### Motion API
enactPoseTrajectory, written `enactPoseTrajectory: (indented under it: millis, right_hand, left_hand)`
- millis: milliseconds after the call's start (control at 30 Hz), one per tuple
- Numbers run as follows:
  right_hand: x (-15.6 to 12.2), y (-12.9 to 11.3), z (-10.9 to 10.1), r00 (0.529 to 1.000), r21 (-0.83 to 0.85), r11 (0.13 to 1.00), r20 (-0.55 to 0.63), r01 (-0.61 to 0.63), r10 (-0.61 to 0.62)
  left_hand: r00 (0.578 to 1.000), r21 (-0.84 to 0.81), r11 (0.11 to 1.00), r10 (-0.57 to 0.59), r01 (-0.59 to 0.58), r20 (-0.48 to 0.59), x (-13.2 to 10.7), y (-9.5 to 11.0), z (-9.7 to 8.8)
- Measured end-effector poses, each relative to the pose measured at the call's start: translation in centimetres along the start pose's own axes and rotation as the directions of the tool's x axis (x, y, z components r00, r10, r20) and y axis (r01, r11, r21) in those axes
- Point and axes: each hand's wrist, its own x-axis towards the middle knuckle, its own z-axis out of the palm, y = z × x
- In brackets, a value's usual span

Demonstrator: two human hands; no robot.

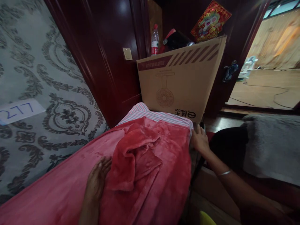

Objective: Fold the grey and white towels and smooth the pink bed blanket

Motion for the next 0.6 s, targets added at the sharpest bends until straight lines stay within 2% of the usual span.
enactPoseTrajectory:
  millis: [67,167,233,300,400,600]
  right_hand:
    - [0.6,-2.6,0.0,0.994,0.071,0.992,-0.012,0.108,-0.108]
    - [2.8,-7.2,-0.1,0.957,0.232,0.934,0.043,0.270,-0.287]
    - [4.6,-9.8,-0.1,0.939,0.271,0.917,0.098,0.292,-0.328]
    - [6.2,-11.5,0.2,0.941,0.242,0.933,0.148,0.265,-0.305]
    - [7.8,-11.9,0.9,0.956,0.169,0.968,0.196,0.188,-0.220]
    - [8.7,-8.2,1.3,0.976,0.037,0.996,0.198,0.087,-0.092]
  left_hand:
    - [1.000,0.006,1.000,-0.003,0.004,-0.004,-0.1,0.1,0.0]
    - [1.000,0.021,1.000,-0.012,0.012,-0.004,-0.3,0.2,0.1]
    - [1.000,0.031,0.999,-0.015,0.016,-0.012,-0.4,0.3,0.1]
    - [1.000,0.032,0.999,-0.022,0.022,-0.021,-0.5,0.4,0.2]
    - [0.999,0.020,0.999,-0.034,0.035,-0.033,-0.5,0.4,0.3]
    - [0.996,0.008,0.999,-0.052,0.053,-0.068,-0.8,0.5,0.3]
